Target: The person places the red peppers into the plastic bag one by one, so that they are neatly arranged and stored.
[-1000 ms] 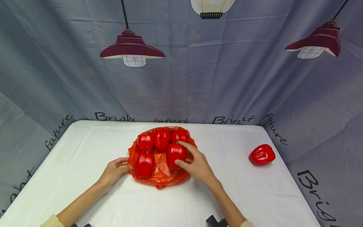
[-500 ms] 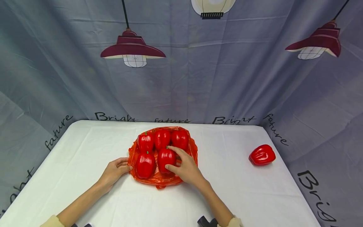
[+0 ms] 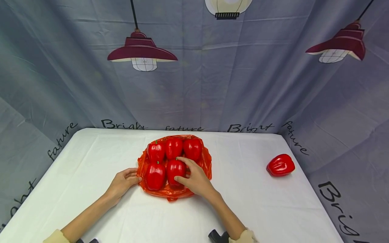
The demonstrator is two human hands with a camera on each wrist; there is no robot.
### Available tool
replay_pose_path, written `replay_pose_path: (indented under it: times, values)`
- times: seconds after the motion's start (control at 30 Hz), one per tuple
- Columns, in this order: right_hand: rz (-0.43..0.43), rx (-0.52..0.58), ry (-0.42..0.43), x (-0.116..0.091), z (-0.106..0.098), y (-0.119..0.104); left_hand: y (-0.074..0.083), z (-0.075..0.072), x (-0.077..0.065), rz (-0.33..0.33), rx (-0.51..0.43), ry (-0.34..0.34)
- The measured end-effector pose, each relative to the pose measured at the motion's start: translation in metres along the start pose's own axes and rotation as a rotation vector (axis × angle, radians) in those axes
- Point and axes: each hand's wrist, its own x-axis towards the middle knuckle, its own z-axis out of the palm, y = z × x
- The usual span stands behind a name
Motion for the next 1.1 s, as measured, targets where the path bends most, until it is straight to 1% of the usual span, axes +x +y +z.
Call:
replay_pose_path:
  times: [0.13,0.37,0.83,1.1]
  values:
    - [0.003,-0.013,-0.004,0.002,0.002,0.002,-0.001,0.0,0.001,0.001,0.0,-0.001]
    - [0.011,-0.079,-0.01,0.004,0.005,0.005,0.001,0.001,0.0,0.006,-0.005,0.002]
    - [0.029,-0.13,-0.029,0.01,0.008,0.004,-0.001,0.001,0.0,0.013,-0.013,-0.003]
    - [0.004,-0.153,-0.021,0.013,0.009,0.003,0.0,0.0,-0.001,0.01,-0.008,0.005]
